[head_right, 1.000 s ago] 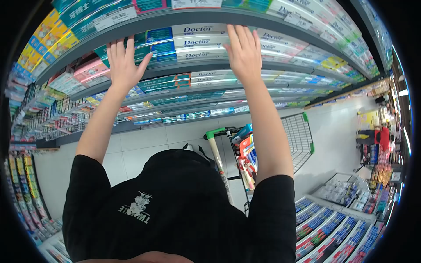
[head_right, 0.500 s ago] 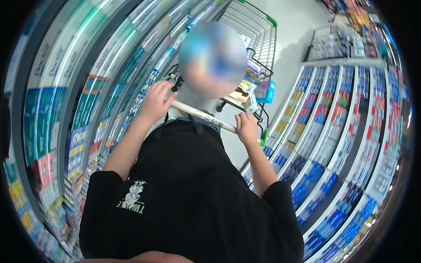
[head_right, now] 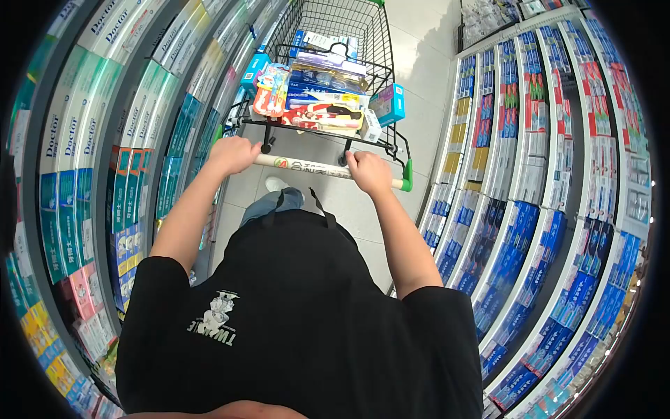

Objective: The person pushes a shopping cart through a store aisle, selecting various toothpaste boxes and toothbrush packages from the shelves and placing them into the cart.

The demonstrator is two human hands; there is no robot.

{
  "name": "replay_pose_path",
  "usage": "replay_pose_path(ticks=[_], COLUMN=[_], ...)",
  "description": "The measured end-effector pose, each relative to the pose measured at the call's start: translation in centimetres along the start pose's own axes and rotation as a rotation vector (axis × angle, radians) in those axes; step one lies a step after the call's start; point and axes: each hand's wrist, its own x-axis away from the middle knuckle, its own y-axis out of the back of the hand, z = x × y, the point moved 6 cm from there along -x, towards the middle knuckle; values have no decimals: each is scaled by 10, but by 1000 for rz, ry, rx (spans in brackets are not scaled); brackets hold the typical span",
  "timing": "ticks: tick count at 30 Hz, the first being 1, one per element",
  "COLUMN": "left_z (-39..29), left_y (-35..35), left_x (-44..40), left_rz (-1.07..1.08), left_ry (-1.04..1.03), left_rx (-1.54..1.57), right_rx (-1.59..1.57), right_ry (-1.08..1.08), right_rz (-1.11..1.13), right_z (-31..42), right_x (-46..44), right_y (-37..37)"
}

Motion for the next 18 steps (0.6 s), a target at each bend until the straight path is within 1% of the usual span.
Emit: replay_pose_path(ticks=[7,11,15,18], left_z=[-7,-9,-22,-36], left_y=[-20,-48,-61,-60], left_x=[31,52,90,126], left_rz=[-89,-119,-154,-152], left_ry=[47,63,104,90], left_rx=[-40,-44,-24,19], right_rx=[-34,-29,-39,-38], right_ry=[-21,-5,11,31], right_rz=[6,-19,-6,2], right_z=[-6,-13,-9,-9], right_x=[30,57,94,113], right_y=[-12,-23,-24,-36])
